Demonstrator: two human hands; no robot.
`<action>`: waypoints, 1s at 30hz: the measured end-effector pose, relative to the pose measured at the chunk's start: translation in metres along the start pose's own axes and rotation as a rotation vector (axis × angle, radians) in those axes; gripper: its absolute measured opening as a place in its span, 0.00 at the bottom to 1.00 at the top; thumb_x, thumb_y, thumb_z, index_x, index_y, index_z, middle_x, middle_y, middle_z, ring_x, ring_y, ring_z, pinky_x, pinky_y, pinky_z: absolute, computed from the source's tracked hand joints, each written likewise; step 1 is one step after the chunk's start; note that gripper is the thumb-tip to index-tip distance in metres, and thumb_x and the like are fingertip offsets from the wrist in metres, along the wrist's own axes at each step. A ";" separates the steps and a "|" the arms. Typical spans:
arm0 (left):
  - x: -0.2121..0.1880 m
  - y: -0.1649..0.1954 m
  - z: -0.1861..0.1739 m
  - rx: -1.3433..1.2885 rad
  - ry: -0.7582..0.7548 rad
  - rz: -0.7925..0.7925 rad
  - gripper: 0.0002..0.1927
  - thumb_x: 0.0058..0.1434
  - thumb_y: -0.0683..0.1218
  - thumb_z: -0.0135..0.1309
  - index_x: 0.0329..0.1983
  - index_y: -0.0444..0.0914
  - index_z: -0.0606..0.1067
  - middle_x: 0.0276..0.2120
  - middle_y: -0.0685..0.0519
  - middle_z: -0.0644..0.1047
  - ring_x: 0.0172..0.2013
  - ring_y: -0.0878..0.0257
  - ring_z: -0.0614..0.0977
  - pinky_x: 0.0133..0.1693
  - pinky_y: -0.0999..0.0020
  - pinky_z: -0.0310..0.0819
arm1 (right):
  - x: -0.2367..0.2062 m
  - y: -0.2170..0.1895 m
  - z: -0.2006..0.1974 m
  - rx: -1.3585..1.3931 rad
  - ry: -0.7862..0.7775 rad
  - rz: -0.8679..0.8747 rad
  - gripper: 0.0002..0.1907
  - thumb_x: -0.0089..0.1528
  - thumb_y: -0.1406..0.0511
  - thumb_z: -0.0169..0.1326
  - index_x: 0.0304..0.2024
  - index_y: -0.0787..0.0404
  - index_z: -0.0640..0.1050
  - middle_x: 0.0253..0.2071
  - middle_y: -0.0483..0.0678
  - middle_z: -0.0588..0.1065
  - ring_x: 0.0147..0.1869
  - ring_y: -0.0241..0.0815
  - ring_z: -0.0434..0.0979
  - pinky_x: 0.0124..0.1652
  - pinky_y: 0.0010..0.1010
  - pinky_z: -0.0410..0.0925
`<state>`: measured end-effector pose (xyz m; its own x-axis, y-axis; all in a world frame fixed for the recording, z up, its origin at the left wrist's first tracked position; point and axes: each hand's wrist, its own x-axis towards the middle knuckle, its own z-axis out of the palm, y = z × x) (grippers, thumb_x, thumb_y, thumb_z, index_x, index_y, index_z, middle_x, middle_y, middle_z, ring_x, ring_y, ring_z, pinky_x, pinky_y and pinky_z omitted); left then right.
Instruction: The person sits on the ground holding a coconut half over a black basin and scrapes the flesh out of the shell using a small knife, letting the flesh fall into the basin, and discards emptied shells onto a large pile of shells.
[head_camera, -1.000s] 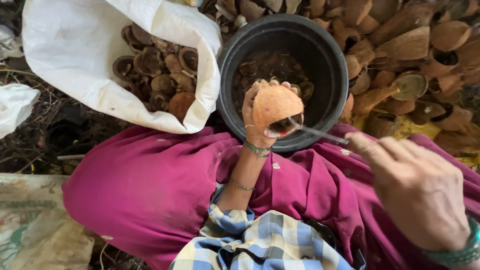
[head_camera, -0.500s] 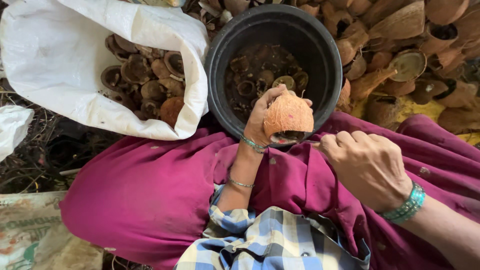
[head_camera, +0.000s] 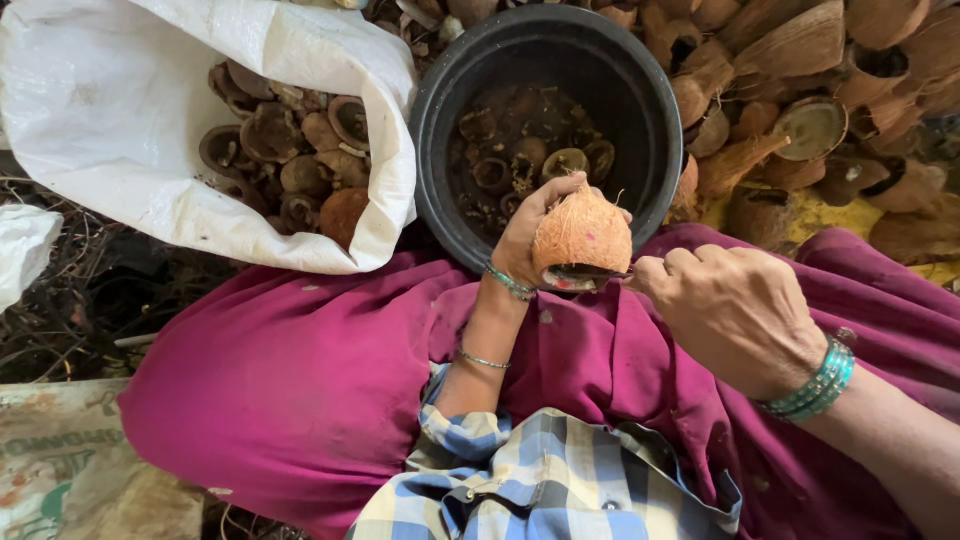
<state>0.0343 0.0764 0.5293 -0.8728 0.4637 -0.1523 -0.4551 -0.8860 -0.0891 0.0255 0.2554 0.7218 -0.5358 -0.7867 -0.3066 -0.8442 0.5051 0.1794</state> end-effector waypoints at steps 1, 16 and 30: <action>0.001 -0.001 -0.001 -0.014 0.005 0.017 0.16 0.77 0.48 0.47 0.41 0.32 0.77 0.40 0.38 0.82 0.40 0.49 0.85 0.47 0.56 0.82 | 0.001 -0.002 0.002 -0.029 0.009 -0.017 0.13 0.65 0.56 0.49 0.35 0.55 0.78 0.18 0.40 0.71 0.19 0.33 0.70 0.18 0.28 0.65; -0.002 0.008 -0.017 0.080 0.232 0.233 0.21 0.71 0.53 0.48 0.43 0.28 0.77 0.36 0.40 0.83 0.35 0.52 0.86 0.41 0.59 0.83 | 0.013 -0.041 0.024 -0.021 0.149 0.111 0.08 0.61 0.65 0.50 0.27 0.56 0.74 0.19 0.43 0.71 0.22 0.36 0.73 0.22 0.31 0.67; -0.015 0.010 0.002 0.094 -0.022 0.203 0.13 0.73 0.48 0.46 0.42 0.33 0.75 0.40 0.32 0.81 0.40 0.44 0.85 0.45 0.53 0.83 | 0.000 -0.018 0.003 0.076 0.105 0.010 0.16 0.66 0.53 0.49 0.31 0.56 0.76 0.16 0.42 0.69 0.17 0.35 0.71 0.17 0.30 0.63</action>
<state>0.0421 0.0607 0.5325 -0.9513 0.2765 -0.1365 -0.2834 -0.9584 0.0338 0.0411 0.2471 0.7157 -0.5457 -0.8125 -0.2052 -0.8377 0.5349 0.1097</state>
